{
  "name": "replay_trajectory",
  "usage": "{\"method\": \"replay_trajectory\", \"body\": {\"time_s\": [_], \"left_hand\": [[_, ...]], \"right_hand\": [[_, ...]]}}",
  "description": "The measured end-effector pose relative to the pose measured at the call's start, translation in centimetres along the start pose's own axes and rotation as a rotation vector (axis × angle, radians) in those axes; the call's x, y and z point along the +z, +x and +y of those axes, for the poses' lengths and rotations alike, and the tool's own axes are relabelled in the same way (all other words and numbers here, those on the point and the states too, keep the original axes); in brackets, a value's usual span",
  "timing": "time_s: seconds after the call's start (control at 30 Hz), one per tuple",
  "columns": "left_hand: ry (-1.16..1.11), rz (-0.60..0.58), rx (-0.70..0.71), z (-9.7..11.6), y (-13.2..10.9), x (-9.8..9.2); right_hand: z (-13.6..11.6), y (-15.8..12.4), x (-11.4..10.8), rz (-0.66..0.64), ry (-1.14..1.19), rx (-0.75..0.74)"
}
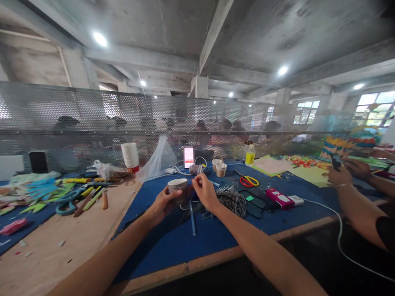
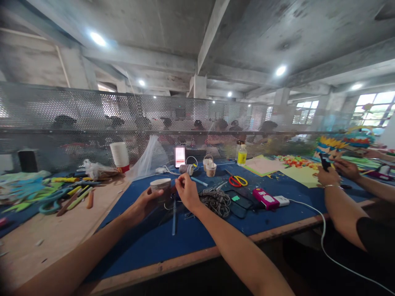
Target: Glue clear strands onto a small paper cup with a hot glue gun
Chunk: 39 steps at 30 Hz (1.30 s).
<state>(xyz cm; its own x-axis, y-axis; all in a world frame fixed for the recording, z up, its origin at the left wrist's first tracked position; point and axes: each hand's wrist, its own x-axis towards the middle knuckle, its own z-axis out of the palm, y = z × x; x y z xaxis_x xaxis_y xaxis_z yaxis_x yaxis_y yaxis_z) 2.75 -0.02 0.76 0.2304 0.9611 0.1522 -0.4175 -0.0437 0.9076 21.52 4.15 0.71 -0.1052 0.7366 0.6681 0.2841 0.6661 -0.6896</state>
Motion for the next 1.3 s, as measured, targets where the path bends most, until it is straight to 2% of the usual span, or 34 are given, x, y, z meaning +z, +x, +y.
{"method": "replay_trajectory", "body": {"time_s": [0.6, 1.3], "left_hand": [[-0.012, -0.040, 0.016, -0.11, -0.09, -0.24], [0.000, -0.014, -0.007, -0.05, -0.16, -0.05]], "right_hand": [[0.04, 0.20, -0.11, 0.007, -0.016, 0.014], [0.10, 0.32, -0.18, -0.018, 0.031, 0.056]]}}
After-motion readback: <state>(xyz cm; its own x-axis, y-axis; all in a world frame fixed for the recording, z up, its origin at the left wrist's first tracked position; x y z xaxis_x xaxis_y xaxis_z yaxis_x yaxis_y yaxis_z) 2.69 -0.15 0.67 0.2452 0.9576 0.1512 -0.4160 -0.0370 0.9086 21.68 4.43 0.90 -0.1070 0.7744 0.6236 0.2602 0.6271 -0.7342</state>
